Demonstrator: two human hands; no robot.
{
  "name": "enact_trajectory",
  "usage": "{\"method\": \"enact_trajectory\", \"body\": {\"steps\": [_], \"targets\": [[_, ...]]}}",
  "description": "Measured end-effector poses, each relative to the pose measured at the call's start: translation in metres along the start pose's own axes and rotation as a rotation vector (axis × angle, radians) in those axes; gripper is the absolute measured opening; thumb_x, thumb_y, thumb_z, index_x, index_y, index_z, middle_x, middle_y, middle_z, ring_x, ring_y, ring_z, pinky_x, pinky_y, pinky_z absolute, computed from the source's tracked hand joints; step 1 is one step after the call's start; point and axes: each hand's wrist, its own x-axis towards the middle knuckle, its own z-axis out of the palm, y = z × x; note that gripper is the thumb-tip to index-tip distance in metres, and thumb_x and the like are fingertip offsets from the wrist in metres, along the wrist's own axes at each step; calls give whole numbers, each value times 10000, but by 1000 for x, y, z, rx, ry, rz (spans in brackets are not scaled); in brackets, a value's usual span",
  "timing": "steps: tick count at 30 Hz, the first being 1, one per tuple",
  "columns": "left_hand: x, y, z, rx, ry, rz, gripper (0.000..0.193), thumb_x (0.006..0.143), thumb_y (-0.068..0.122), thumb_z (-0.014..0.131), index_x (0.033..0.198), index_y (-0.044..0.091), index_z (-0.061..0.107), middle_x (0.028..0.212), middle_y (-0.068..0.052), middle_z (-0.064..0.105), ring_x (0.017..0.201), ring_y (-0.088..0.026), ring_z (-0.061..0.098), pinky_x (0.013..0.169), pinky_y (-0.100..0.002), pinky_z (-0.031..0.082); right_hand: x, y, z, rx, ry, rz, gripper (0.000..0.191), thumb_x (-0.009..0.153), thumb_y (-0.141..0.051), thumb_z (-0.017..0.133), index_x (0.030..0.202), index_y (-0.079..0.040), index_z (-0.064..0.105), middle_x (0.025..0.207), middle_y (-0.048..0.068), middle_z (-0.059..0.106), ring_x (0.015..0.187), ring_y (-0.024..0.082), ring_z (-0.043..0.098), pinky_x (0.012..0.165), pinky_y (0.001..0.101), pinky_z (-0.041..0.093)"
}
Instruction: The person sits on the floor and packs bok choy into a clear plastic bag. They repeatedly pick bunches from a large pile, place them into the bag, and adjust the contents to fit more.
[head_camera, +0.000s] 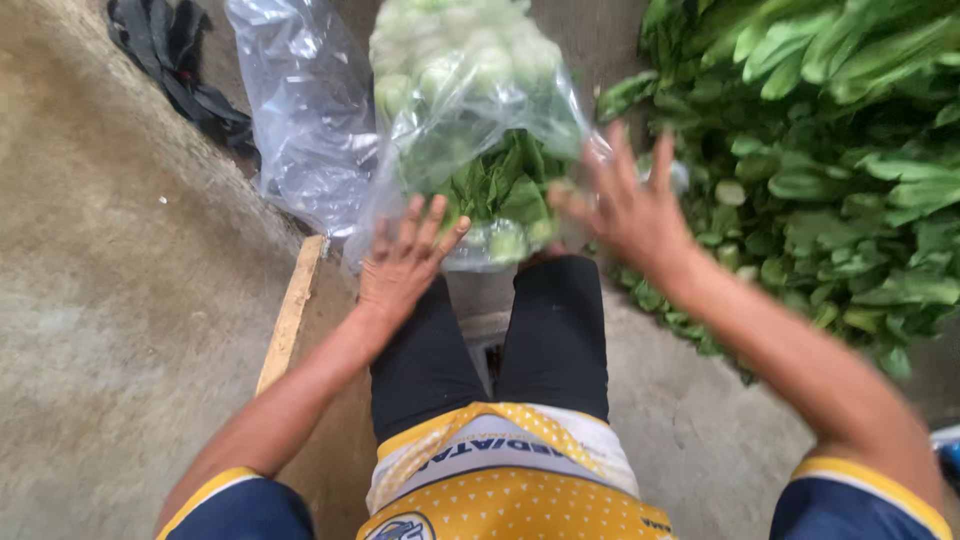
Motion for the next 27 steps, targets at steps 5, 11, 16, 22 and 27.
{"method": "enact_trajectory", "body": {"steps": [5, 11, 16, 22, 27], "targets": [[0, -19, 41, -63, 162, -90, 817, 1011, -5, 591, 1668, 164, 135, 1712, -213, 217, 1608, -369, 216, 1313, -555, 156, 17, 21, 30, 154, -362, 111, 482, 1076, -106, 506, 1519, 77, 456, 1190, 200, 652, 673, 185, 680, 502, 310, 568], [11, -14, 55, -585, -210, -410, 490, 1061, 9, 501, 1540, -49, 415, 1233, -247, 635, 1045, -451, 655, 996, -542, 531, 18, 5, 13, 155, -634, 218, 224, 1048, -125, 472, 983, -35, 667, 750, 91, 671, 662, 201, 686, 499, 339, 542], [-5, -29, 32, -615, -565, -710, 308, 985, 278, 512, 955, 40, 703, 859, -276, 717, 723, -478, 686, 699, -602, 539, 12, 20, 26, 885, -1147, 304, 310, 1024, -206, 437, 942, -40, 685, 640, 111, 618, 566, 239, 621, 563, 391, 562], [-28, -53, -25, -724, -684, -437, 384, 999, 366, 512, 809, 70, 667, 672, -223, 698, 631, -441, 692, 598, -567, 550, -14, -24, -16, 1645, -619, 819, 352, 1036, -231, 406, 896, -11, 642, 626, 27, 485, 542, 137, 456, 495, 341, 394], [-17, -16, -64, -668, -491, 45, 102, 821, 163, 608, 767, 92, 656, 614, -86, 697, 533, -262, 715, 419, -425, 550, 14, -49, -67, 1630, -352, 888, 320, 1059, -221, 408, 946, -45, 649, 632, 7, 526, 540, 120, 495, 502, 309, 420]]}}
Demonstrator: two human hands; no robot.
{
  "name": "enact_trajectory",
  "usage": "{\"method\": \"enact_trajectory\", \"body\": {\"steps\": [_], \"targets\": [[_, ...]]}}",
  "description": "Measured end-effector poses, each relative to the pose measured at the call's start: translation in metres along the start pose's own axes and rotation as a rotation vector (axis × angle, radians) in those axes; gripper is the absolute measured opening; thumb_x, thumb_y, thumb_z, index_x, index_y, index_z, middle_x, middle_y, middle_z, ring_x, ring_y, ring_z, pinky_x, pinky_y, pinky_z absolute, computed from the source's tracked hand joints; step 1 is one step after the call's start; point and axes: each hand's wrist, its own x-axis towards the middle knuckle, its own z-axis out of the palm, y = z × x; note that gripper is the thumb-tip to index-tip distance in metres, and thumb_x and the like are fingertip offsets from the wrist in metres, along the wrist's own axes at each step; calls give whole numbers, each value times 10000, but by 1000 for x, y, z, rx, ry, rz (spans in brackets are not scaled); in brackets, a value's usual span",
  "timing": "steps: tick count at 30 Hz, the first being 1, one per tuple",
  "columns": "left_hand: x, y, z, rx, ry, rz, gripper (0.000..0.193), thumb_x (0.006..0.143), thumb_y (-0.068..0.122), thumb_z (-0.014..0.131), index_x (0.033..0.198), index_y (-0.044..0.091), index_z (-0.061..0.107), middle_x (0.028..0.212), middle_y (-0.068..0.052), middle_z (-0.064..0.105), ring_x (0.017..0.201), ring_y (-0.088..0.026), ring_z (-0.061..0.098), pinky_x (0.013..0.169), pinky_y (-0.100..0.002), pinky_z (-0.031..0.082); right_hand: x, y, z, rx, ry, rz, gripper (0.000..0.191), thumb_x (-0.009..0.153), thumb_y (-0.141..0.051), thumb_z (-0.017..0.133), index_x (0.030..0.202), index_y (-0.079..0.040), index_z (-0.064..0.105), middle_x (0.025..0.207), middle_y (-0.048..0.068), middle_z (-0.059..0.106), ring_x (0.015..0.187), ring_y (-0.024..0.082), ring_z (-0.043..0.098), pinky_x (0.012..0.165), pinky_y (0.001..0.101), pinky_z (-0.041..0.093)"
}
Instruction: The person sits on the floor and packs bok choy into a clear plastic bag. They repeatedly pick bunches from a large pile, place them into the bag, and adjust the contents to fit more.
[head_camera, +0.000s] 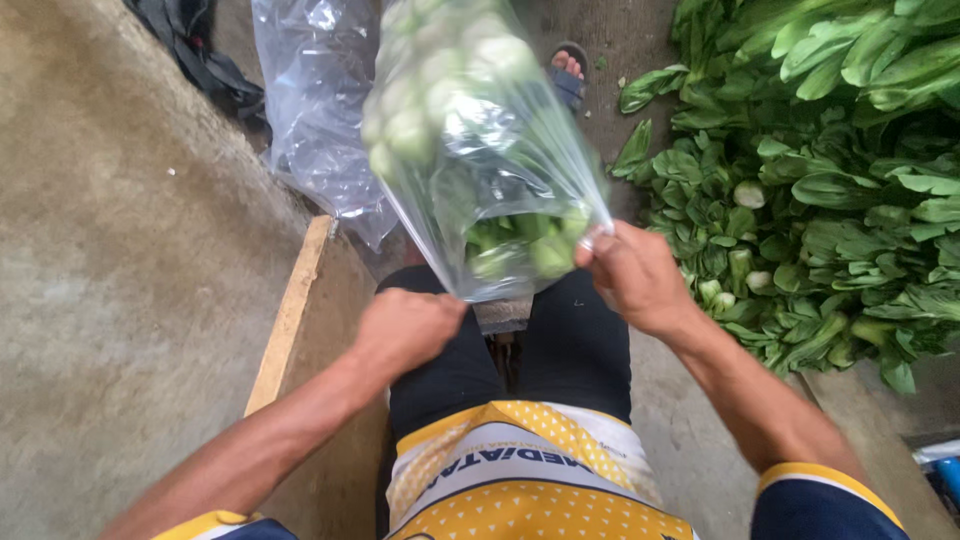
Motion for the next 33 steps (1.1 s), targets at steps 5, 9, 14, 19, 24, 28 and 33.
{"method": "enact_trajectory", "body": {"steps": [5, 9, 14, 19, 24, 28, 33], "targets": [[33, 30, -9, 123, 35, 256, 187, 882, 182, 621, 710, 122, 667, 626, -56, 693, 550, -230, 709, 453, -402, 549, 3, -28, 41, -92, -17, -310, 295, 1056, -172, 433, 1094, -35, 691, 656, 32, 586, 581, 112, 561, 560, 293, 460], [72, 7, -12, 4, 75, 115, 187, 922, 182, 619, 774, 101, 698, 647, -110, 708, 581, -279, 719, 483, -446, 558, 31, -7, 62, -3, -7, -231, 333, 1028, -147, 429, 1202, -33, 689, 631, 28, 555, 581, 102, 535, 557, 288, 443], [122, -31, 4, -308, 47, -43, 205, 918, 206, 597, 874, 46, 718, 796, -196, 725, 723, -414, 692, 626, -546, 530, 79, 41, 65, 272, -2, -168, 332, 1101, -165, 435, 1331, -18, 624, 735, -3, 507, 647, 88, 444, 567, 266, 371], [137, -47, 12, -820, 100, -44, 232, 984, 209, 565, 998, 27, 708, 917, -232, 714, 876, -444, 664, 719, -530, 514, 76, 63, 71, 426, -184, -83, 475, 1084, -172, 352, 1556, -124, 332, 717, -7, 656, 569, 76, 479, 502, 212, 360], [143, -43, 5, -871, 134, -259, 214, 877, 217, 669, 956, 30, 737, 887, -218, 723, 791, -402, 698, 701, -488, 534, 97, 70, 93, 578, -207, -25, 635, 1002, -110, 435, 1540, -203, 111, 885, -25, 633, 591, 83, 597, 517, 250, 511], [139, -43, -3, -379, 58, -194, 136, 869, 133, 691, 872, 6, 737, 888, -245, 707, 820, -445, 674, 725, -513, 527, 123, 91, 81, 126, -191, -407, 408, 962, -75, 765, 1302, -60, 538, 931, 57, 689, 770, 126, 664, 622, 288, 546], [127, -32, -2, -329, 446, -7, 139, 795, 71, 706, 914, 8, 739, 898, -161, 704, 851, -372, 689, 735, -448, 539, 111, 95, 71, 145, -142, -117, 440, 913, -57, 702, 1317, -68, 528, 637, 38, 629, 557, 138, 638, 520, 292, 519]]}}
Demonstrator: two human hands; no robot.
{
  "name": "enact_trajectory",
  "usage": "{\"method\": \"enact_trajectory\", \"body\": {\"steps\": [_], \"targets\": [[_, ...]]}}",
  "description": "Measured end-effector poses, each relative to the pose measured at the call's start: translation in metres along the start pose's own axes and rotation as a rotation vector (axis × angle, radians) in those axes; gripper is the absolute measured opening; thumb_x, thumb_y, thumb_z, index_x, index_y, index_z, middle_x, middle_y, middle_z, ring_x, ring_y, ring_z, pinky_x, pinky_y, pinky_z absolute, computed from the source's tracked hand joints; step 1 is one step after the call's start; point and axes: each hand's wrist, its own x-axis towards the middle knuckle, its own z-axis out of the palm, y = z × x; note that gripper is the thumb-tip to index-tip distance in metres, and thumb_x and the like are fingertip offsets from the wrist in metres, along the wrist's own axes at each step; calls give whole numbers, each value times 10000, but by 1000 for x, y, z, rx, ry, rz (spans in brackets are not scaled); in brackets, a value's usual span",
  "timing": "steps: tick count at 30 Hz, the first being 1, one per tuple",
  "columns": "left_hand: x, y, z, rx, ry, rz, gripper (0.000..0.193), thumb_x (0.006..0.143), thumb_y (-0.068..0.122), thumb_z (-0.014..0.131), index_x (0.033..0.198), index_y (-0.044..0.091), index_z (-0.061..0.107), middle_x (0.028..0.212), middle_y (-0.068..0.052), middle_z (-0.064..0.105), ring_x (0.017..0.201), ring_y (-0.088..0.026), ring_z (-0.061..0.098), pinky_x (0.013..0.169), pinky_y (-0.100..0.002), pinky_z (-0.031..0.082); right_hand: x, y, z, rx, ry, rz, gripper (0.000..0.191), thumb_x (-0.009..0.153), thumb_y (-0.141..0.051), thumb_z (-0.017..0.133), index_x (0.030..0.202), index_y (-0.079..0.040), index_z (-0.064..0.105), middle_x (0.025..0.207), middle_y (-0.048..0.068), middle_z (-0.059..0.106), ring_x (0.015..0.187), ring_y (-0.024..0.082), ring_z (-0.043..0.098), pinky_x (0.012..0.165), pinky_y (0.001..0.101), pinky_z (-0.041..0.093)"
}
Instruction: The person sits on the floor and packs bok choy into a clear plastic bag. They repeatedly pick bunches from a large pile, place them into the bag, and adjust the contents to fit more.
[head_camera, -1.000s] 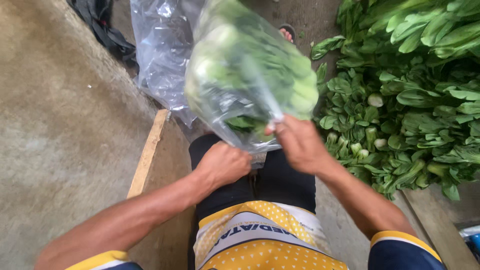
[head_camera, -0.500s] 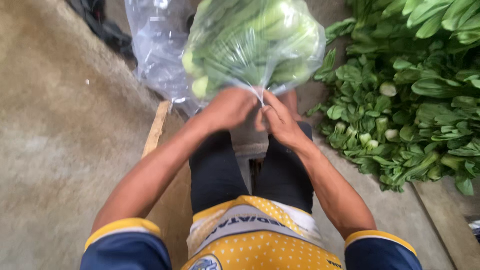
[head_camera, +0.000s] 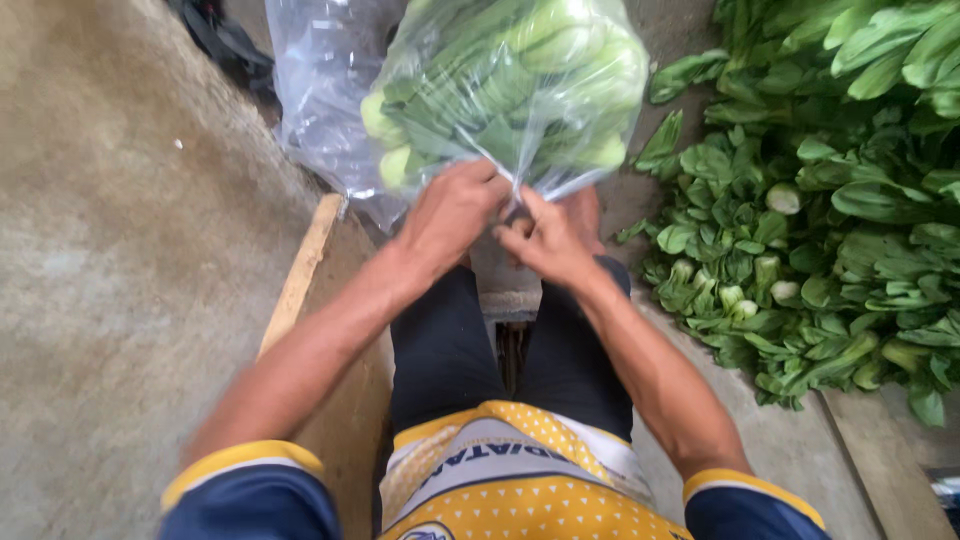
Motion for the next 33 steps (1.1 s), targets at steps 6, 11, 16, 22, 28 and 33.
{"method": "enact_trajectory", "body": {"steps": [6, 11, 16, 22, 28, 33], "targets": [[-18, 15, 31, -1294, 141, -683, 276, 1006, 180, 641, 1226, 26, 705, 899, 31, 654, 722, -59, 521, 673, -246, 450, -16, -61, -8, -171, 15, -208, 577, 911, -67, 703, 1430, -15, 459, 1107, 216, 512, 753, 154, 773, 665, 297, 624], [-31, -3, 34, -1135, 86, -554, 276, 1049, 226, 612, 1247, 37, 645, 916, 30, 630, 756, -49, 538, 700, -231, 458, -31, -107, -39, -513, 234, -278, 513, 869, -159, 818, 1321, -32, 612, 917, 137, 720, 747, 230, 741, 673, 368, 591], [-30, -1, 27, -731, 108, -425, 206, 986, 167, 617, 1164, 77, 667, 962, -4, 671, 796, -138, 614, 732, -283, 506, -12, -134, -25, -1138, 4, -391, 204, 873, -182, 747, 940, -16, 648, 850, 105, 657, 774, 332, 689, 627, 449, 539], [-26, -10, 9, 418, 69, 137, 133, 853, 268, 711, 857, 155, 640, 805, -15, 655, 776, -208, 671, 657, -385, 474, -13, -116, -30, -1395, -69, -715, 262, 716, -286, 757, 800, -95, 599, 742, 61, 595, 681, 234, 652, 593, 376, 519], [22, -96, -12, 592, 137, 78, 176, 936, 241, 691, 775, 199, 635, 704, 7, 661, 656, -177, 654, 766, -430, 445, 19, -55, -51, -1188, 207, -714, 236, 872, -166, 767, 783, -133, 551, 712, 44, 568, 664, 235, 616, 612, 379, 493], [24, -73, -9, 406, 178, -34, 145, 872, 196, 715, 754, 158, 640, 690, -30, 675, 631, -218, 665, 745, -435, 424, -8, -32, -51, -957, 196, -432, 96, 926, -200, 685, 908, -134, 617, 721, 45, 579, 640, 260, 597, 581, 395, 463]]}}
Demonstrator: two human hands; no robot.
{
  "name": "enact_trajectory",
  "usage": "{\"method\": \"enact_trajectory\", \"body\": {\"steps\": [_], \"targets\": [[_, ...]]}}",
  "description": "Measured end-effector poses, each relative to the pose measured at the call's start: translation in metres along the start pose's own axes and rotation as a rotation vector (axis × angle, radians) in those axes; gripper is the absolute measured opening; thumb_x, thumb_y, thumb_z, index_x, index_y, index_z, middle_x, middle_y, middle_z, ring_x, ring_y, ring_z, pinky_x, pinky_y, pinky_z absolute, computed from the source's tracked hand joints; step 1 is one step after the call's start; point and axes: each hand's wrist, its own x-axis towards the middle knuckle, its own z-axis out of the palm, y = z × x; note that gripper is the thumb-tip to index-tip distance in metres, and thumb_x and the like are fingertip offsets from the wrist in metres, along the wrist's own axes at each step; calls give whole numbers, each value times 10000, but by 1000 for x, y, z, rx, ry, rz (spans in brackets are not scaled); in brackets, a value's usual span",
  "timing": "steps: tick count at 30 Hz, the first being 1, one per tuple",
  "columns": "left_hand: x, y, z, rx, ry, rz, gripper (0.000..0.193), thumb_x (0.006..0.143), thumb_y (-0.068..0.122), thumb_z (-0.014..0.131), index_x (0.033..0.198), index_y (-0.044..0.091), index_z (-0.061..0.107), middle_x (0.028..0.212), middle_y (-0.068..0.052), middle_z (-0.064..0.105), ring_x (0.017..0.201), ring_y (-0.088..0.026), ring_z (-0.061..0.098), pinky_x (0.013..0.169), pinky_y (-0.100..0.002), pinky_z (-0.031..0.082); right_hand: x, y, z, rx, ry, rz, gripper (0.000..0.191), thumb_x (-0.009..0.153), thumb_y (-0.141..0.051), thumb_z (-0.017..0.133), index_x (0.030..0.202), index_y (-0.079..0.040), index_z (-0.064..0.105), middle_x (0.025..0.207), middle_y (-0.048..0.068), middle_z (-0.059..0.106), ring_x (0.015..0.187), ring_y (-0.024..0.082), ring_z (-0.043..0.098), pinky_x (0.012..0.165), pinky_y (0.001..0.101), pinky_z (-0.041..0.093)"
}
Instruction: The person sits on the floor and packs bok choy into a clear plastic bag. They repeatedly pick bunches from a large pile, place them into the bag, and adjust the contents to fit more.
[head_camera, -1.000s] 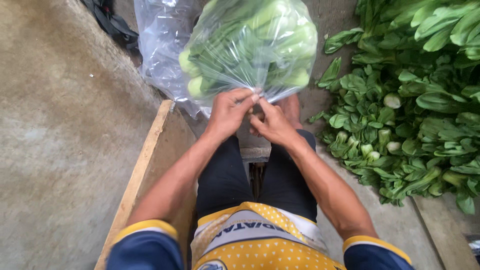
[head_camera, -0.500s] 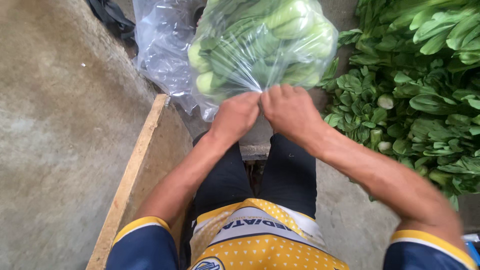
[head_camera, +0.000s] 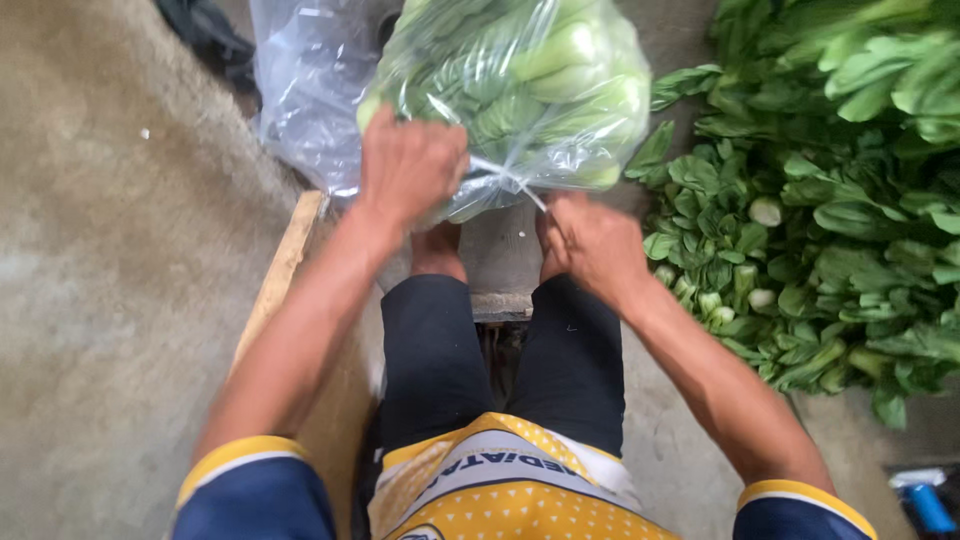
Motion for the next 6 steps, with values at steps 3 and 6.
{"method": "enact_trajectory", "body": {"steps": [3, 6], "targets": [[-26, 46, -12, -158, 104, -182, 16, 916, 113, 675, 906, 101, 672, 809, -46, 706, 735, -230, 693, 760, -420, 422, -18, -20, 7, 970, -93, 458, 208, 1074, -222, 565, 1210, -88, 647, 771, -14, 478, 626, 140, 444, 562, 294, 385], [-41, 71, -15, -215, -97, -265, 44, 876, 139, 696, 881, 95, 700, 750, -96, 699, 699, -297, 680, 721, -422, 445, -12, -36, 22, 1517, -201, 622, 434, 1073, -237, 510, 1493, -140, 461, 785, -17, 450, 586, 93, 410, 523, 242, 378]]}}
